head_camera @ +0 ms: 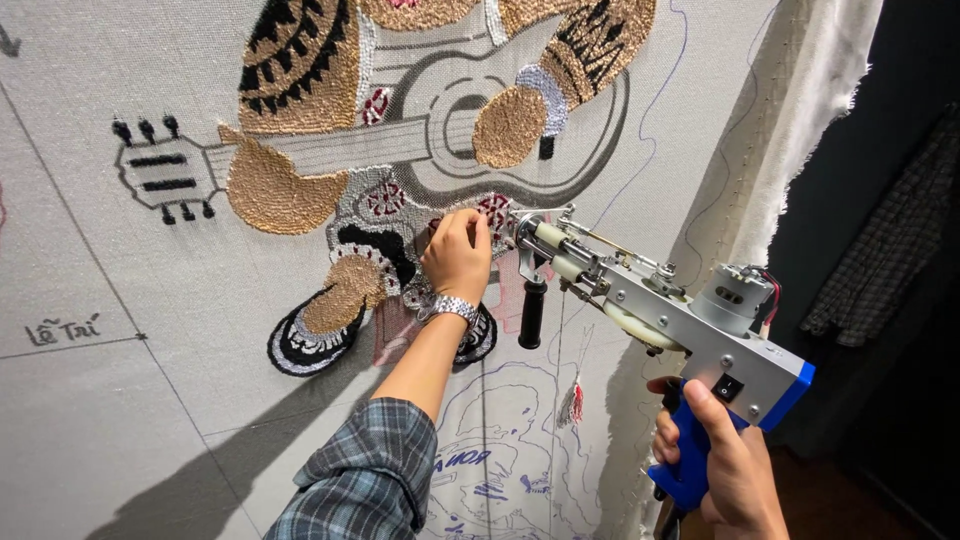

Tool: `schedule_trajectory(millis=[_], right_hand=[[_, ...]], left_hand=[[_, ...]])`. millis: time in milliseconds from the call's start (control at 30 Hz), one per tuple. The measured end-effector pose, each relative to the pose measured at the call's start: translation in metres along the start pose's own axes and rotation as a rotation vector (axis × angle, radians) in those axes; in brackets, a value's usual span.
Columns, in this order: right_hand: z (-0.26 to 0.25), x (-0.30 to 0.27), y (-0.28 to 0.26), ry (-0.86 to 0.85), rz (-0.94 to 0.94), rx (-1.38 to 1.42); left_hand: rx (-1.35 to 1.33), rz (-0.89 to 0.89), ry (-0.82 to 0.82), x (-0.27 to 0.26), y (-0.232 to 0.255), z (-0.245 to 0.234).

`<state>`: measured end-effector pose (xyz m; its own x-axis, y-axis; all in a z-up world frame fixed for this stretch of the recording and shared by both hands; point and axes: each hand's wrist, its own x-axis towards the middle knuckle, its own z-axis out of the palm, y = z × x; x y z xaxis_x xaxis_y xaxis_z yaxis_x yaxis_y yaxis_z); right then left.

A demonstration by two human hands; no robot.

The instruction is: The person uses a tufting gun to punch yarn through a stretched canvas, following a pre-drawn design and occasionally stopping to pull out loose threads by hand.

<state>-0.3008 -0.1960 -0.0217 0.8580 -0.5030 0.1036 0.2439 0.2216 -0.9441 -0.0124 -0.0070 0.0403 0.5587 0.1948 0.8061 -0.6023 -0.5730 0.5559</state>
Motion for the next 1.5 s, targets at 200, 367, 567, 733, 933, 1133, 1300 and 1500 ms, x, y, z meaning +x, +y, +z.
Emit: schedule_trajectory(millis=[200, 367, 567, 733, 933, 1133, 1300, 1500], right_hand=[[0.003, 0.004, 0.004, -0.015, -0.024, -0.008], [0.003, 0.006, 0.005, -0.007, -0.040, -0.019], [0.005, 0.004, 0.003, -0.031, -0.035, 0.009], [0.004, 0.003, 0.003, -0.019, -0.030, 0.019], [0.001, 0.001, 0.001, -0.031, -0.052, 0.033], [0.005, 0.001, 0.000, -0.012, -0.043, 0.015], [0.006, 0.002, 0.003, -0.038, -0.052, 0.003], [0.008, 0.003, 0.004, -0.004, -0.031, -0.022]], left_hand=[[-0.170, 0.105, -0.074, -0.030, -0.009, -0.019], [-0.183, 0.128, -0.193, -0.045, -0.020, -0.018], [-0.340, 0.047, -0.061, -0.027, -0.013, -0.010], [-0.322, -0.038, -0.039, -0.006, 0.001, -0.006], [-0.236, 0.023, 0.010, -0.023, -0.009, -0.004], [-0.272, -0.038, -0.225, -0.063, -0.042, 0.014], [-0.676, -0.190, -0.767, -0.082, -0.031, 0.019], [-0.876, -0.476, -0.837, -0.088, -0.013, 0.030]])
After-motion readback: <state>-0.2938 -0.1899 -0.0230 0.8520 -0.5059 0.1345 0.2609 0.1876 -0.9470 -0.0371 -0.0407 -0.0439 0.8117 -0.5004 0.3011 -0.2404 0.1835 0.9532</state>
